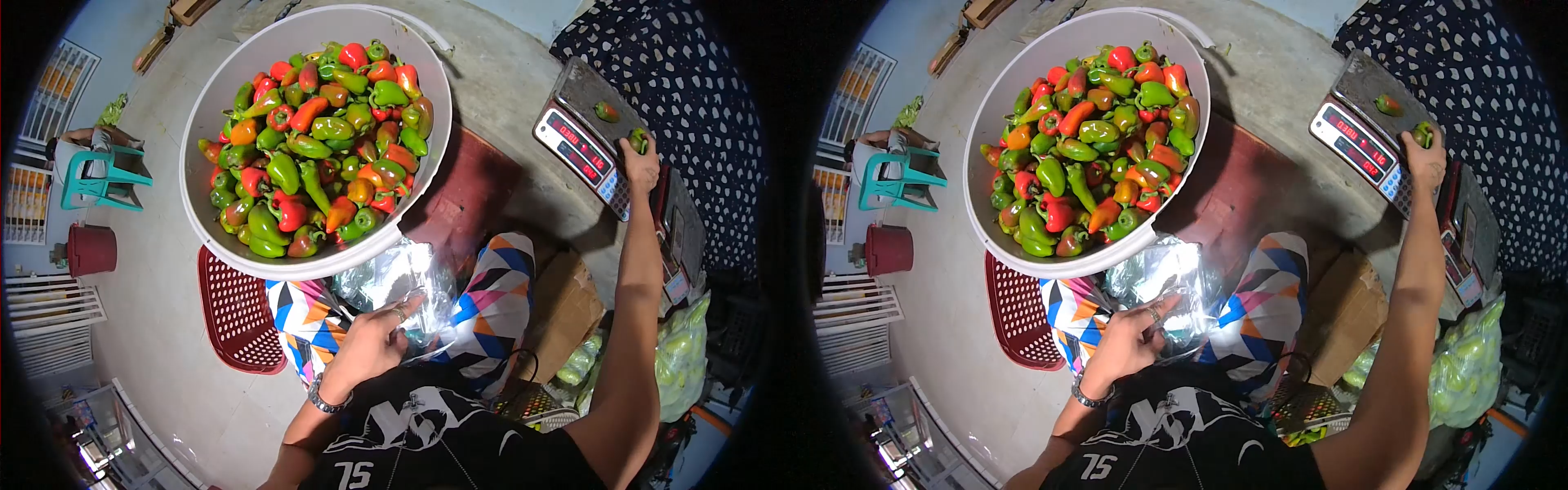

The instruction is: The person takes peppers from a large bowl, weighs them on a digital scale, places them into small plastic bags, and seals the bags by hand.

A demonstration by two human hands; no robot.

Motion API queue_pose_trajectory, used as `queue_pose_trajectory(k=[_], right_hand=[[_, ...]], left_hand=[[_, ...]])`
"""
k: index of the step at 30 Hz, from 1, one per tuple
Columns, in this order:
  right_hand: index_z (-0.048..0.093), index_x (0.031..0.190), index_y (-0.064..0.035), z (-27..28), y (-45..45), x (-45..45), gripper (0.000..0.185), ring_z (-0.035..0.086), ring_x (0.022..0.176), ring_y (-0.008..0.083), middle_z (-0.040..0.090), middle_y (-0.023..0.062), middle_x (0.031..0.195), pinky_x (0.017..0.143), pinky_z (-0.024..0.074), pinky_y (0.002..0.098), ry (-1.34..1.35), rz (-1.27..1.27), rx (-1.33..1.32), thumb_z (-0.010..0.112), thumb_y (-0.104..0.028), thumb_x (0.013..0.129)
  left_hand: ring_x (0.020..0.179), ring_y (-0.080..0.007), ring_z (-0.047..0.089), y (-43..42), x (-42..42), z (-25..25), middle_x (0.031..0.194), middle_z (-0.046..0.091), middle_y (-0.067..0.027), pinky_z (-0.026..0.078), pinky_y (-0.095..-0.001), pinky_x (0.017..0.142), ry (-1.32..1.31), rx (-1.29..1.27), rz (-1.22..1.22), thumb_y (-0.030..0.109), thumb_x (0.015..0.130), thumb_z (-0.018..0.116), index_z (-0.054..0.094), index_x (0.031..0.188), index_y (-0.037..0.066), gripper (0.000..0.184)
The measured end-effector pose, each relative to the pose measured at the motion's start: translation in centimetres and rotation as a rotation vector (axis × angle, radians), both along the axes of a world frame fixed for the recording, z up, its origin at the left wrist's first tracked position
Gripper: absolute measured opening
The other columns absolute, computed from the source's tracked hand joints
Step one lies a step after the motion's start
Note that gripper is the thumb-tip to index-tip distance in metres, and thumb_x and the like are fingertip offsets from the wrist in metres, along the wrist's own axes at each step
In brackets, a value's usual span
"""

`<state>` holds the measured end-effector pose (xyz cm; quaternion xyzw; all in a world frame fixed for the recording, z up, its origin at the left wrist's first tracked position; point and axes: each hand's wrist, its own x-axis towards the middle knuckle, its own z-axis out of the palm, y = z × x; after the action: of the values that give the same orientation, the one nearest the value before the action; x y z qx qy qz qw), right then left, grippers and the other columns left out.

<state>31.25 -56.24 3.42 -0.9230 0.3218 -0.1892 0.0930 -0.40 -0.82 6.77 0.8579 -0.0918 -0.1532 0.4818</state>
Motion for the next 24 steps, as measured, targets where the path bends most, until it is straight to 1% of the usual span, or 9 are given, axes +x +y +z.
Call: queue_pose_trajectory(k=[5,7,10,12,14,16,18,21,24], right_hand=[[0.063,0.137,-0.0203,-3.4,-4.9,-0.6,0.076,0.065,0.119,0.0338,0.070,0.0177,0.125,0.099,0.0505,0.0452,-0.368,-0.063,0.284,0.077,-0.062,0.075],[0.063,0.127,-0.0092,-2.2,-2.8,-1.0,0.061,0.066,0.099,0.0332,0.069,0.0142,0.106,0.083,0.0546,0.0435,-0.772,0.087,0.982,0.070,-0.054,0.086],[0.059,0.124,-0.0079,3.6,3.5,-7.1,0.053,0.059,0.092,0.0308,0.060,0.0140,0.103,0.072,0.0544,0.0391,-0.741,0.502,1.796,0.061,-0.050,0.093],[0.052,0.132,-0.0048,6.1,10.4,-12.5,0.065,0.054,0.098,0.0299,0.054,0.0163,0.116,0.069,0.0544,0.0382,-0.668,0.720,2.070,0.058,-0.056,0.092],[0.044,0.137,0.0009,6.4,16.4,-17.7,0.075,0.046,0.100,0.0267,0.047,0.0150,0.119,0.066,0.0479,0.0316,-0.558,0.945,2.217,0.061,-0.057,0.093],[0.041,0.143,-0.0001,6.1,22.2,-21.7,0.082,0.045,0.099,0.0261,0.045,0.0133,0.120,0.070,0.0467,0.0326,-0.568,1.011,2.485,0.063,-0.059,0.090],[0.039,0.147,-0.0008,7.1,26.6,-23.7,0.089,0.045,0.100,0.0252,0.045,0.0120,0.120,0.074,0.0464,0.0348,-0.615,0.926,2.630,0.066,-0.061,0.088],[0.038,0.149,-0.0016,7.8,30.7,-24.2,0.088,0.046,0.105,0.0256,0.046,0.0122,0.126,0.079,0.0465,0.0365,-0.773,1.019,2.640,0.066,-0.060,0.088],[0.040,0.149,-0.0033,7.1,34.0,-24.2,0.084,0.049,0.110,0.0273,0.048,0.0140,0.129,0.081,0.0475,0.0365,-0.903,0.991,2.312,0.066,-0.056,0.089]], left_hand=[[0.067,-0.0258,0.068,-1.2,1.9,2.2,0.132,0.068,-0.0222,0.056,-0.0324,0.067,-0.093,-0.044,-0.034,-0.006,0.074,0.062,0.061,0.143,0.013,0.072],[0.067,-0.0274,0.069,-1.5,2.6,2.5,0.133,0.066,-0.0224,0.057,-0.0333,0.067,-0.116,-0.037,-0.051,-0.006,0.073,0.062,0.060,0.144,0.012,0.073],[0.074,-0.0328,0.071,-2.8,4.6,3.0,0.139,0.062,-0.0247,0.058,-0.0366,0.071,-0.143,0.014,-0.038,-0.005,0.073,0.063,0.057,0.145,0.009,0.074],[0.087,-0.0382,0.073,-4.4,5.9,1.9,0.141,0.059,-0.0274,0.059,-0.0398,0.079,-0.225,0.080,0.025,-0.004,0.073,0.064,0.055,0.146,0.004,0.074],[0.104,-0.0419,0.069,-5.9,7.0,0.1,0.143,0.056,-0.0298,0.057,-0.0427,0.090,-0.295,0.122,0.055,-0.003,0.072,0.067,0.053,0.145,0.000,0.075],[0.117,-0.0446,0.064,-7.0,7.8,-0.2,0.142,0.056,-0.0314,0.055,-0.0445,0.098,-0.301,0.124,0.051,-0.001,0.071,0.070,0.052,0.145,-0.003,0.075],[0.126,-0.0463,0.058,-7.9,8.2,0.2,0.140,0.057,-0.0324,0.052,-0.0454,0.103,-0.237,0.088,0.030,0.001,0.072,0.074,0.052,0.144,-0.004,0.075],[0.120,-0.0468,0.061,-9.2,8.2,0.0,0.134,0.060,-0.0315,0.055,-0.0461,0.097,-0.222,0.047,0.038,0.006,0.074,0.078,0.053,0.143,-0.002,0.073],[0.102,-0.0453,0.067,-9.4,7.4,-0.3,0.116,0.066,-0.0266,0.056,-0.0464,0.080,-0.379,-0.078,-0.001,0.004,0.075,0.079,0.056,0.142,0.006,0.071]])
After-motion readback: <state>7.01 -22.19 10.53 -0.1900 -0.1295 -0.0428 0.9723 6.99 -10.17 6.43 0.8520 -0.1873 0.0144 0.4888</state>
